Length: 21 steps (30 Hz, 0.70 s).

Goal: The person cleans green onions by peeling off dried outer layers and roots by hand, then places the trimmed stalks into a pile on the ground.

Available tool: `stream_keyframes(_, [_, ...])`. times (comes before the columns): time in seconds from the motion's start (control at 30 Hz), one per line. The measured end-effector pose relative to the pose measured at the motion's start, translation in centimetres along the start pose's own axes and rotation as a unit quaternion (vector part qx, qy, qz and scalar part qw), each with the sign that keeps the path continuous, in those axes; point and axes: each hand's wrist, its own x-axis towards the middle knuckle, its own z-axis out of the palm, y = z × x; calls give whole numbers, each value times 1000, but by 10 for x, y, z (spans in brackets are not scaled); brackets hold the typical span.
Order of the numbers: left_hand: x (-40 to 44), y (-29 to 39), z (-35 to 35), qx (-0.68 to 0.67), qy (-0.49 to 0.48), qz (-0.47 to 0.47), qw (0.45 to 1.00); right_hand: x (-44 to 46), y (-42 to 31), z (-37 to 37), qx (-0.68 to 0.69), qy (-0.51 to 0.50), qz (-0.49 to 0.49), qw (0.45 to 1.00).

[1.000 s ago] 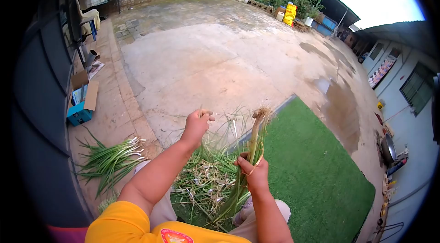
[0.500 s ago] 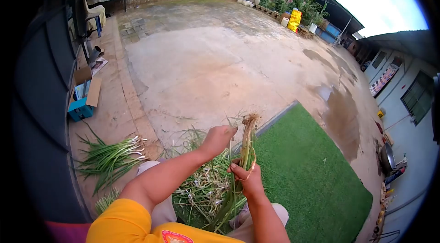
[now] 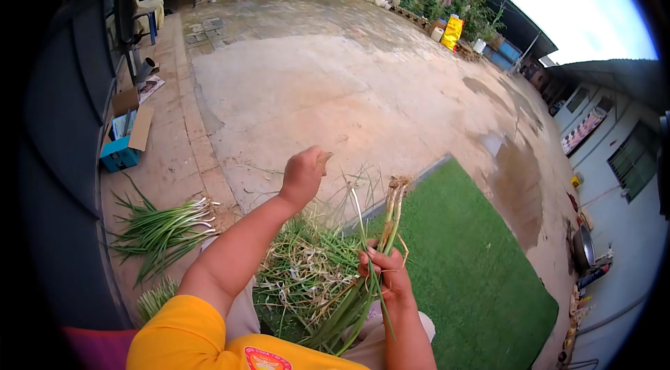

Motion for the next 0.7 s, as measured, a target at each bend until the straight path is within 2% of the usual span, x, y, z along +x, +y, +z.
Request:
stream_keyframes(0.07, [7,-16,-1,-58,73,30,995,-2,-2,0,-3,2,-6,1000])
stream_keyframes(0.1, [7,-12,-4,-58,74,30,995,-2,-2,-1,-3,5,-10,1000])
stream_keyframes(0.17, [4,5,-19,-156,-35,-18,987,-2,-4,-2,-7,8,-6,1000])
stream_keyframes(0.2, [1,14,-24,-155,-33,-19,987,-2,-4,-2,-10,11,-2,1000])
stream_keyframes(0.27, [-7,29,-28,-254,-229,-44,939,-2,-3,-2,-21,-2,6,1000])
stream_keyframes(0.3, [-12,27,-24,-254,-226,-45,939,-2,-3,-2,-32,-13,13,999])
stream_keyframes(0.37, [-20,14,-12,-234,-374,-12,897,-2,-1,1,-43,-25,27,998])
stream_keyframes(0.4, [-21,13,-11,-235,-405,6,884,-4,-1,1,-52,-35,38,997])
stream_keyframes(0.5, [-15,10,-25,-168,-368,46,913,-1,2,-2,-52,-26,38,998])
stream_keyframes(0.57, [-4,6,-38,-152,-362,22,920,1,0,-6,-52,-24,37,998])
stream_keyframes(0.63, [5,-7,-48,-50,-187,0,981,1,1,-13,-41,-63,62,995])
stream_keyframes(0.67, [6,-11,-52,-49,-185,-1,982,-1,2,-15,-42,-65,63,995])
stream_keyframes(0.7, [7,-12,-56,-88,-195,-10,977,-3,4,-15,-46,-23,43,998])
